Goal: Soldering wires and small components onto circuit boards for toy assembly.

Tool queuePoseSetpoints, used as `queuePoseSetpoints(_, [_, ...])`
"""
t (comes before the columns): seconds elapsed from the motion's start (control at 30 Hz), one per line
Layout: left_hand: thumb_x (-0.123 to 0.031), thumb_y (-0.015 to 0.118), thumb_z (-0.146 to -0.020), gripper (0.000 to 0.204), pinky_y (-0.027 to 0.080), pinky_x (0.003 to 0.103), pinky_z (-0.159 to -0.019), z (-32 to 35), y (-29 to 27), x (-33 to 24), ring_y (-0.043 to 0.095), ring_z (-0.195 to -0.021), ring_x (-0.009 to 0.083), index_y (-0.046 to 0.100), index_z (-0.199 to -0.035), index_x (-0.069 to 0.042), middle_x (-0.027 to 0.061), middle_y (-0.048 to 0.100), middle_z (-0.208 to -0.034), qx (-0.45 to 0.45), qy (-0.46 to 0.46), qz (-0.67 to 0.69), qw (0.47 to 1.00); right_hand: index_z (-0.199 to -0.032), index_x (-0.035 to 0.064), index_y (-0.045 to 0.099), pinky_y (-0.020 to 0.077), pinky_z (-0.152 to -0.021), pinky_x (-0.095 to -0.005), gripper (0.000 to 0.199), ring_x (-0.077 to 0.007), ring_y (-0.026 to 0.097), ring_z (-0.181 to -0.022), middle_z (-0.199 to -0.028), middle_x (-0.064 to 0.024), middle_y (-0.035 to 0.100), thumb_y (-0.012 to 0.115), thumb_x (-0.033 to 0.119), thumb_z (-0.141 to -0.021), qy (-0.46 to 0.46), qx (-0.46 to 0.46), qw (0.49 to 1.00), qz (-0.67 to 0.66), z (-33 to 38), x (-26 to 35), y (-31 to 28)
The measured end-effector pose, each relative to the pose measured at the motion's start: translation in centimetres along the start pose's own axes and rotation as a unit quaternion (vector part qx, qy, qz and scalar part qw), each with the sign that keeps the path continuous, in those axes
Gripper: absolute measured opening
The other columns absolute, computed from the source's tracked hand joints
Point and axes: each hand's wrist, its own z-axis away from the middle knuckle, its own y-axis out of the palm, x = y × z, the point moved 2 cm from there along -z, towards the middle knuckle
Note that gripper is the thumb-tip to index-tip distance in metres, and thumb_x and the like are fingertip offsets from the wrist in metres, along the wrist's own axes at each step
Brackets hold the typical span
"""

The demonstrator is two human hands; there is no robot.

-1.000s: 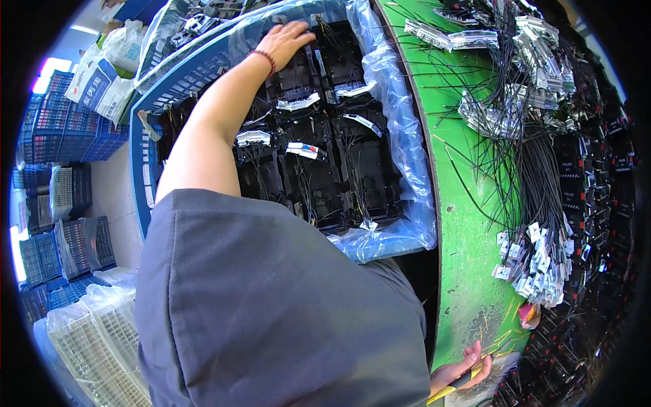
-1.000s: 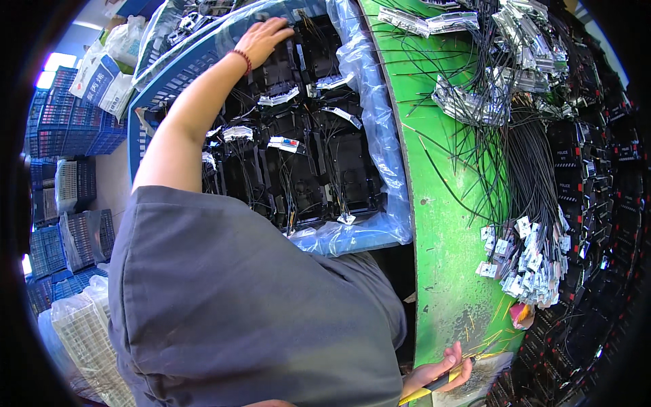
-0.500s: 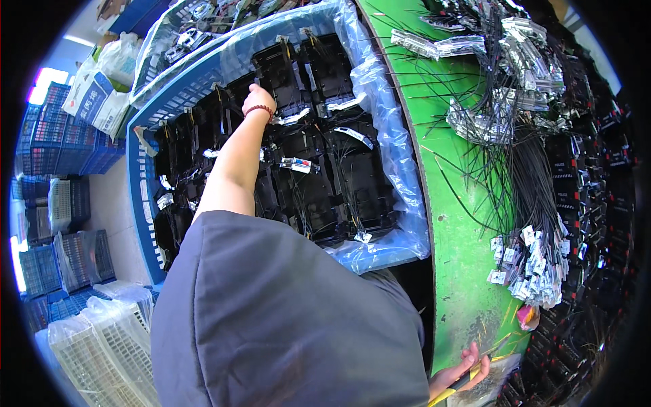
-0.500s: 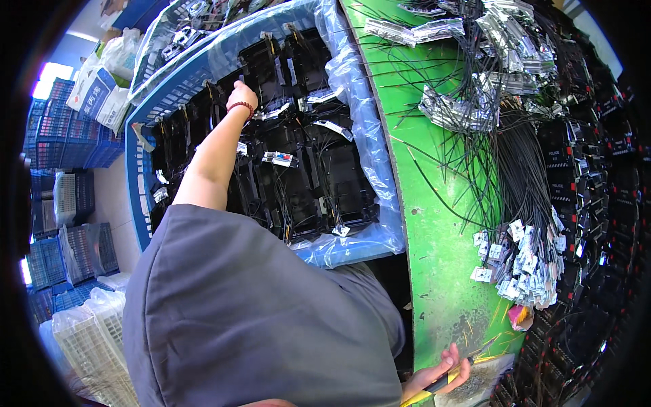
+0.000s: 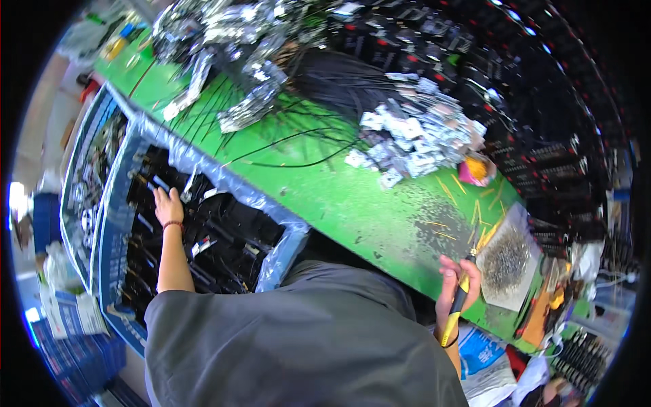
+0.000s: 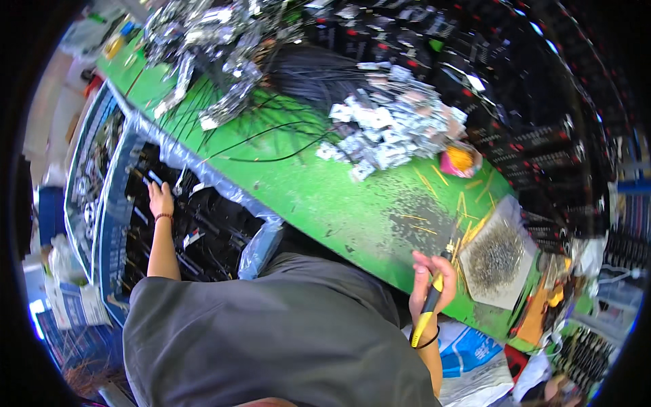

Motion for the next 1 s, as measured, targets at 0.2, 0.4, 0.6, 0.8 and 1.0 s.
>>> queuePoseSetpoints(0.2, [-0.019, 0.068, -0.082, 0.037, 0.044, 0.040, -0.096, -1.2, -7.5, -8.9, 0.052, -0.109, 0.0288, 0.062, -0.112, 0.000, 0.0158, 0.057, -0.117, -0.239, 0.120, 0.191, 0.945, -0.111, 0.0005, 0.047, 0.0542, -0.073, -0.0316, 0.024, -0.0246, 0.067, -0.086, -0.093, -0.0175, 0.065, 0.058, 0.005, -0.090, -0.014, -0.061, 0.998, -0.016, 1.0, -1.3, -3.0])
queuePoseSetpoints(0.4, [0.003, 0.067, -0.077, 0.013, 0.051, 0.032, -0.072, 14.1, -21.9, -36.1, 0.064, -0.081, 0.0230, 0.067, -0.090, -0.001, 0.0097, 0.067, -0.087, 0.023, 0.588, 0.424, 0.688, -0.114, -0.0010, 0.045, 0.0524, -0.072, -0.0277, 0.027, -0.0213, 0.066, -0.084, -0.094, -0.0210, 0.066, 0.056, 0.007, -0.091, -0.011, -0.049, 0.998, -0.032, 0.8, -2.0, -3.5])
queuePoseSetpoints(0.6, [-0.012, 0.073, -0.067, 0.029, 0.049, 0.038, -0.083, 18.9, -21.9, -49.3, 0.059, -0.097, 0.0271, 0.069, -0.096, -0.007, 0.0080, 0.061, -0.102, 0.031, 0.742, 0.262, 0.617, -0.114, -0.0010, 0.045, 0.0534, -0.070, -0.0287, 0.026, -0.0230, 0.067, -0.085, -0.096, -0.0193, 0.064, 0.055, 0.006, -0.091, -0.040, -0.060, 0.997, -0.039, 0.8, -1.8, -4.8])
queuePoseSetpoints(0.8, [-0.007, 0.070, -0.073, 0.025, 0.046, 0.035, -0.094, 17.4, -21.7, -49.9, 0.057, -0.109, 0.0270, 0.071, -0.098, -0.007, 0.0130, 0.060, -0.118, 0.222, 0.686, 0.299, 0.625, -0.112, -0.0013, 0.046, 0.0549, -0.069, -0.0296, 0.025, -0.0247, 0.068, -0.086, -0.094, -0.0168, 0.063, 0.056, 0.002, -0.089, 0.007, -0.109, 0.992, -0.055, 2.8, -3.0, -6.2])
queuePoseSetpoints(1.0, [-0.007, 0.068, -0.074, 0.018, 0.047, 0.038, -0.080, 19.8, -22.5, -49.0, 0.060, -0.095, 0.0284, 0.072, -0.092, -0.008, 0.0116, 0.066, -0.100, -0.029, 0.654, 0.369, 0.660, -0.110, -0.0014, 0.048, 0.0546, -0.068, -0.0283, 0.023, -0.0224, 0.068, -0.082, -0.089, -0.0169, 0.066, 0.058, 0.000, -0.088, -0.021, -0.085, 0.995, -0.055, 0.7, -2.8, -5.6])
